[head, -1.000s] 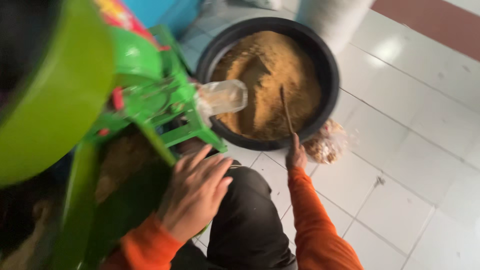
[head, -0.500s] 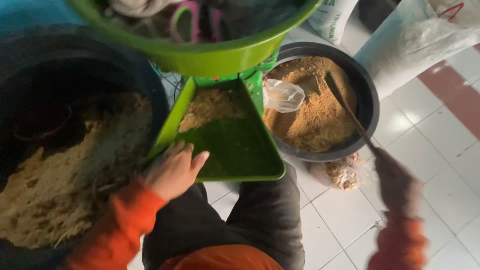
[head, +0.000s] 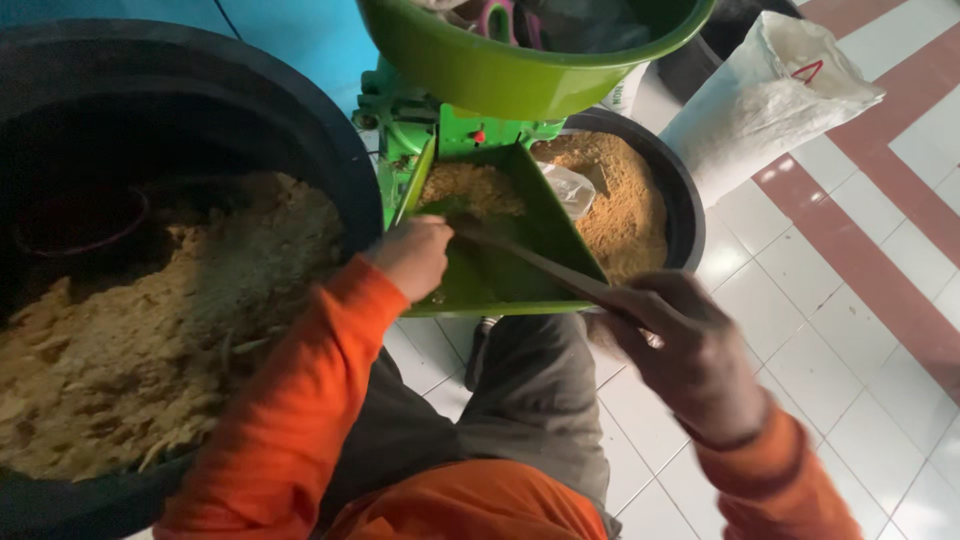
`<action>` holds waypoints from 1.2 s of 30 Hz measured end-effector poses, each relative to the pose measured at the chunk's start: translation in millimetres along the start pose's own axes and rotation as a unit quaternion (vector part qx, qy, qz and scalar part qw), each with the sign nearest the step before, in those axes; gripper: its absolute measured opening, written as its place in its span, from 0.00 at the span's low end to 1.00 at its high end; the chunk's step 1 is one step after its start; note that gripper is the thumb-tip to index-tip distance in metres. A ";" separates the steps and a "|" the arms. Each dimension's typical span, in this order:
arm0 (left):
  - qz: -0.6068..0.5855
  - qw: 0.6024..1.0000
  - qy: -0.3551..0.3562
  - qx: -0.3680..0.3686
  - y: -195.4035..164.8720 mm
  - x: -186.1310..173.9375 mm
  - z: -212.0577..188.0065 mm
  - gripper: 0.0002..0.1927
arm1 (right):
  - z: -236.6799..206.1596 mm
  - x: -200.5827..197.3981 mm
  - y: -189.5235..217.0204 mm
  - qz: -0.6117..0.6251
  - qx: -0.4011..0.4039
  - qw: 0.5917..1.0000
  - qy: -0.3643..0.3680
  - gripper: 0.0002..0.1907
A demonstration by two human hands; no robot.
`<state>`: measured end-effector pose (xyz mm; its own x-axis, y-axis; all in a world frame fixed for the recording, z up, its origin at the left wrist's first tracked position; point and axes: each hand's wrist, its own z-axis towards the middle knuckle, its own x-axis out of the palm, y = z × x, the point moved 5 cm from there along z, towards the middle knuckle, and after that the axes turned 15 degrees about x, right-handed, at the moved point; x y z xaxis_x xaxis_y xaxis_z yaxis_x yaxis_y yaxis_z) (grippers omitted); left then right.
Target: The person sits on the floor beside a green grinding machine and scoops coarse material from a large basin into the machine's tray, pushing it in with a wooden scoop. Ground powder exits into a plastic-lined container, and the person occasionally stirs the collected powder in a second basin.
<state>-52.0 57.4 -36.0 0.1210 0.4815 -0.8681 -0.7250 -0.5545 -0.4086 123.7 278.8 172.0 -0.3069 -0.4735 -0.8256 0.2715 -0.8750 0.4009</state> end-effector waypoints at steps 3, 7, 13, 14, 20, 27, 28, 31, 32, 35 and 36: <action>-0.023 0.992 -0.108 0.064 -29.4 -23.5 -23.7 0.09 | -0.1 35.1 22.1 0.037 -0.012 0.993 -0.109 0.13; -0.031 0.992 -0.106 0.056 -41.8 -38.8 -24.2 0.06 | -4.7 74.3 33.3 0.060 -0.037 0.989 -0.133 0.14; -0.002 0.997 -0.067 0.048 -41.9 -33.4 -23.5 0.06 | -4.6 90.7 32.4 0.097 0.053 0.984 -0.140 0.12; 0.003 0.998 -0.056 0.030 -38.1 -28.4 -22.4 0.05 | -4.8 96.0 33.5 0.085 0.039 0.989 -0.117 0.12; 0.026 0.977 -0.172 0.126 -26.9 -1.0 -14.6 0.07 | -9.2 111.9 24.1 0.078 0.008 0.985 -0.155 0.11; 0.039 0.994 -0.072 0.079 -6.2 39.1 -10.7 0.11 | 5.3 46.8 34.5 0.116 0.082 0.979 -0.144 0.10; 0.041 0.993 -0.077 0.084 -7.1 38.3 -9.8 0.12 | -0.1 33.8 31.6 0.121 0.113 0.976 -0.142 0.10; 0.044 0.991 -0.088 0.090 -13.0 28.6 -10.4 0.14 | -14.9 16.4 22.7 0.047 0.083 0.982 -0.162 0.10; 0.044 0.991 -0.091 0.090 -16.3 23.7 -11.4 0.14 | -16.6 22.4 16.1 0.055 0.090 0.984 -0.143 0.10; 0.044 0.998 0.003 0.053 -21.6 12.4 -16.9 0.16 | -16.7 46.8 4.4 0.059 0.087 0.987 -0.121 0.09; 0.040 0.998 -0.018 0.055 -28.3 5.8 -15.7 0.15 | -16.4 52.0 5.2 0.048 0.073 0.987 -0.136 0.09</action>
<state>-20.1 65.2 -33.9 0.0369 0.4640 -0.8851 -0.8013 -0.5155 -0.3037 124.2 251.3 124.7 -0.5241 -0.5480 -0.6519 0.1838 -0.8202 0.5417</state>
